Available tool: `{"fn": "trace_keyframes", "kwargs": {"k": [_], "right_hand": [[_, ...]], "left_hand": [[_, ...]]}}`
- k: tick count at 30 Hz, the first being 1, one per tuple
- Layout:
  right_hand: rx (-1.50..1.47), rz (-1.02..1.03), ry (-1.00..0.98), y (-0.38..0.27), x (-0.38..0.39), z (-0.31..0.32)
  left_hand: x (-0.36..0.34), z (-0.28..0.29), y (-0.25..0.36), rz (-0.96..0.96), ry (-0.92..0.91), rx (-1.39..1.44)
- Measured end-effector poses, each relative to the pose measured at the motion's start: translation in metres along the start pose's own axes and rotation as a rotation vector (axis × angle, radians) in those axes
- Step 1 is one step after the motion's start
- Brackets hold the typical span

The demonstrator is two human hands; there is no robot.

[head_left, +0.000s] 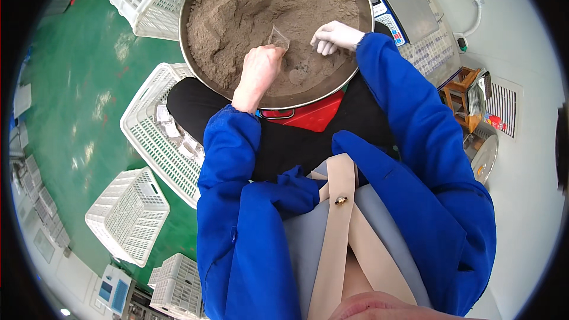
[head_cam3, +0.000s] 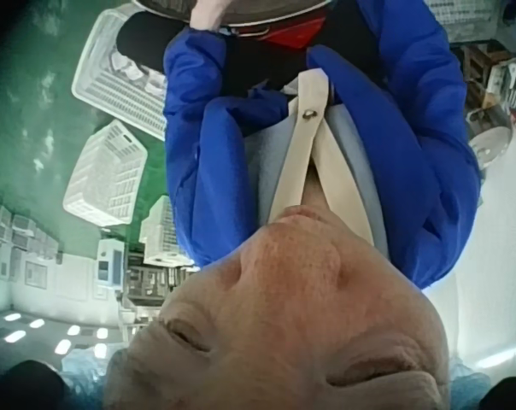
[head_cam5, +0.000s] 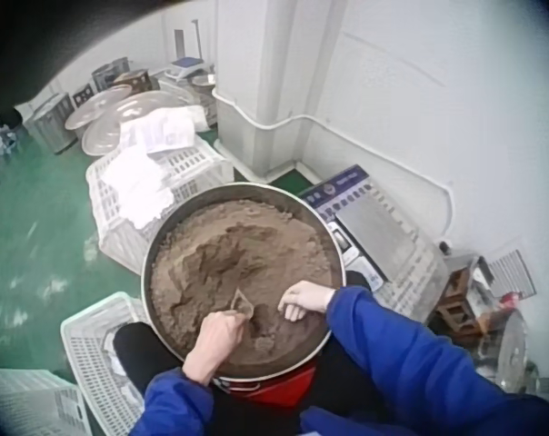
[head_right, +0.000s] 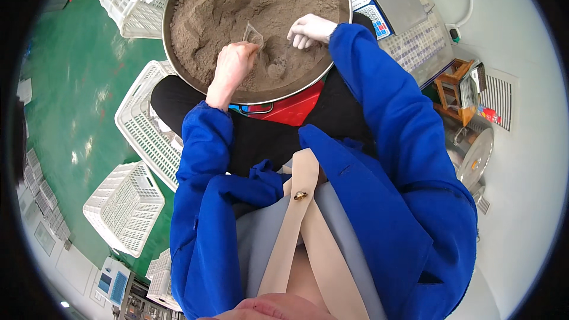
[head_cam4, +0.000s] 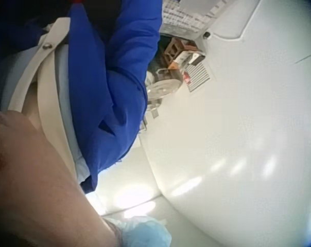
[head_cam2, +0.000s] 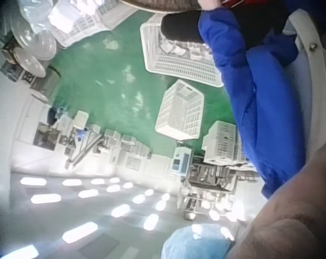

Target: Sampling brown powder from a large container into small plastic bags using a spoon and checking bag labels.

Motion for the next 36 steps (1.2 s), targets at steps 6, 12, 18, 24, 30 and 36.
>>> {"fn": "trace_keyframes", "kwargs": {"k": [6, 12, 18, 24, 30, 36], "right_hand": [[0.091, -0.032, 0.031, 0.008, -0.011, -0.010], [0.193, -0.096, -0.017, 0.027, -0.028, -0.045], [0.079, 0.030, 0.039, -0.018, 0.021, 0.015], [0.027, 0.266, 0.270, -0.086, 0.085, 0.080], [0.361, 0.304, 0.591, -0.137, 0.096, 0.043], [0.238, 0.238, 0.640, -0.111, 0.104, 0.076]], "left_hand": [[0.002, 0.003, 0.001, -0.021, 0.011, -0.006], [-0.004, -0.001, 0.005, -0.035, 0.035, 0.006], [0.003, 0.002, -0.001, -0.011, -0.002, -0.031], [-0.001, -0.008, -0.004, 0.043, -0.086, -0.059], [0.001, -0.021, -0.001, 0.010, -0.138, -0.054], [0.003, -0.018, -0.005, 0.039, -0.133, -0.090]]}}
Point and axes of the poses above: each hand's wrist, its own x-axis away from the middle knuckle, its own z-axis out of the back of the hand, y = z × x, the point moved 8 cm from there along -x, towards the middle knuckle, and after that the axes turned 15 degrees about x, right-handed, at the moved point
